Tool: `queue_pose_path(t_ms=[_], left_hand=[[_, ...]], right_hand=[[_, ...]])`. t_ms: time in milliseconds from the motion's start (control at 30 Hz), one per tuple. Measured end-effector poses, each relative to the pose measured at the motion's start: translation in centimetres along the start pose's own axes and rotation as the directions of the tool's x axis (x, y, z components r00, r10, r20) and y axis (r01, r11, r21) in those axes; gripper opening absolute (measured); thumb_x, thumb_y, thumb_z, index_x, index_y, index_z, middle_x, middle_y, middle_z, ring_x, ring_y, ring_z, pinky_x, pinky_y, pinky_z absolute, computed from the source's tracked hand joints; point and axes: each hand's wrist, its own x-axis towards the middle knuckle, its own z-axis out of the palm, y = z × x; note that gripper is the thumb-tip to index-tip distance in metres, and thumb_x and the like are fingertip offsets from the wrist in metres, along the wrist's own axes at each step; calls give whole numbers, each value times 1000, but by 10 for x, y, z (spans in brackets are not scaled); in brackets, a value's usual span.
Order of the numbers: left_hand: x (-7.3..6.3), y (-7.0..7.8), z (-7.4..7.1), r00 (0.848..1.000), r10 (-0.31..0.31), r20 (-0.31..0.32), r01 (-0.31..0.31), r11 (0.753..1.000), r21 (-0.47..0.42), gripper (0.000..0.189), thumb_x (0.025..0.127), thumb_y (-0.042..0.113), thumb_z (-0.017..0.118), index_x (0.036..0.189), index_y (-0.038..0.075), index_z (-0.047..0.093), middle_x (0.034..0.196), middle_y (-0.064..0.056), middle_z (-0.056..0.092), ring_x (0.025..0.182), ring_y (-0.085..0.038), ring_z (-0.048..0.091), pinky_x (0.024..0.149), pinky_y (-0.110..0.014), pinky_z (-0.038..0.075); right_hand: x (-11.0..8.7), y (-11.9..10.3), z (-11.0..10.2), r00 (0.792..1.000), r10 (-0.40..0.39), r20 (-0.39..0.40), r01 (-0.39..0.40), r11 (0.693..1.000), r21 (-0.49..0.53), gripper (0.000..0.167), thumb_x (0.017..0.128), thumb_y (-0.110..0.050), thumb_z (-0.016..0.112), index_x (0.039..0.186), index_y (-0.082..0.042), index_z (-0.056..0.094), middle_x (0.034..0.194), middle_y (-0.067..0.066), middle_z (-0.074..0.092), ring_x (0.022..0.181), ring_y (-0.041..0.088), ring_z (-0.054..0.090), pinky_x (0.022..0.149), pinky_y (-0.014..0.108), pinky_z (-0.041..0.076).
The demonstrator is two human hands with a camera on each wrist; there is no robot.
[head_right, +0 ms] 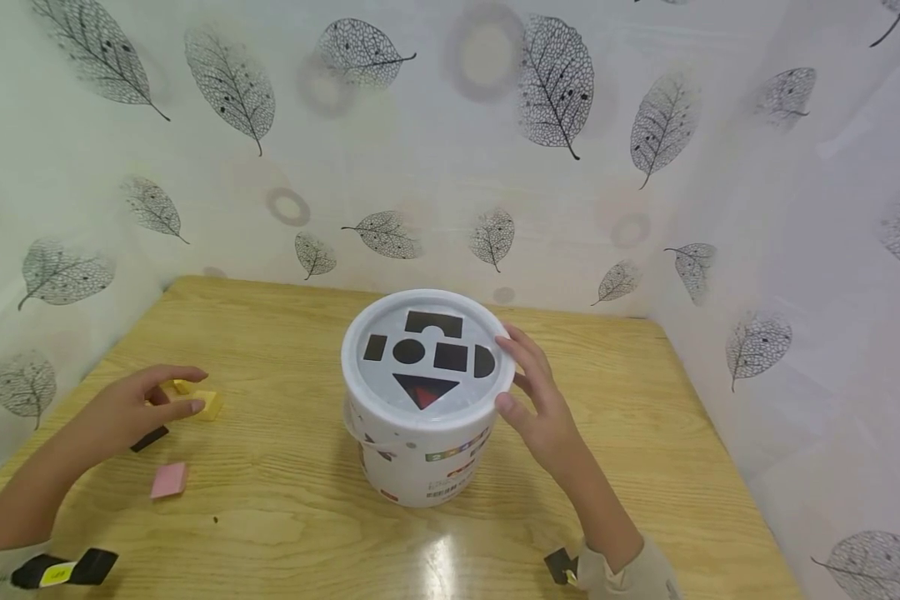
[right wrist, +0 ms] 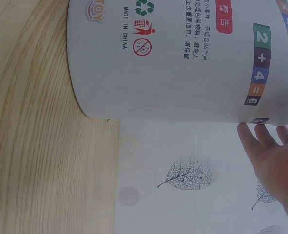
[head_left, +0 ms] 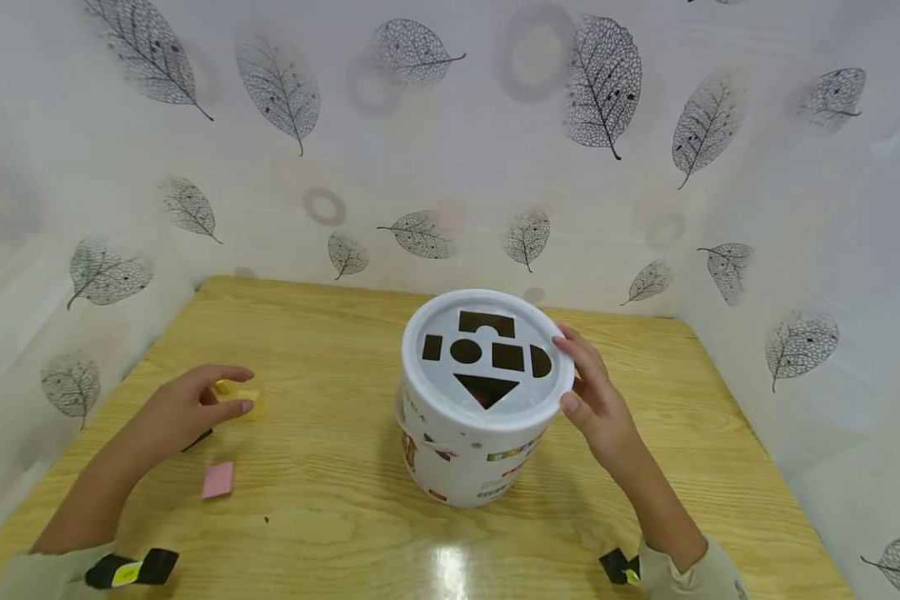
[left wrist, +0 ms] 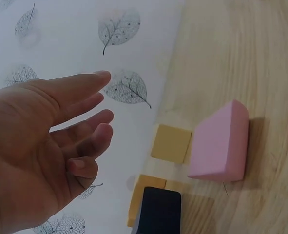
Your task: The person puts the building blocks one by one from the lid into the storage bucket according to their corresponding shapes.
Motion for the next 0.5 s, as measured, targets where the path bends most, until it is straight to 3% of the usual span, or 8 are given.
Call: queue_pose_path(t_ms=[200,500], left_hand=[[1,-10,2,999,-25,31,25,1000,0,62,99,45,62,146,7,49,134,-18,57,83,-20,59,62,-33,47],[5,-22,4,995,-68,74,66,997,28,65,98,45,65,146,5,49,126,-16,61,82,-19,55,62,-33,46]], right_hand=[[0,2,-1,1000,3,-3,-3,1000,-2,54,106,-18,53,154,-1,36,164,10,23,152,16,23,111,19,38],[0,2,0,1000,8,3,-8,1000,-6,53,106,-18,53,154,-1,36,164,10,24,150,16,26,111,19,38]])
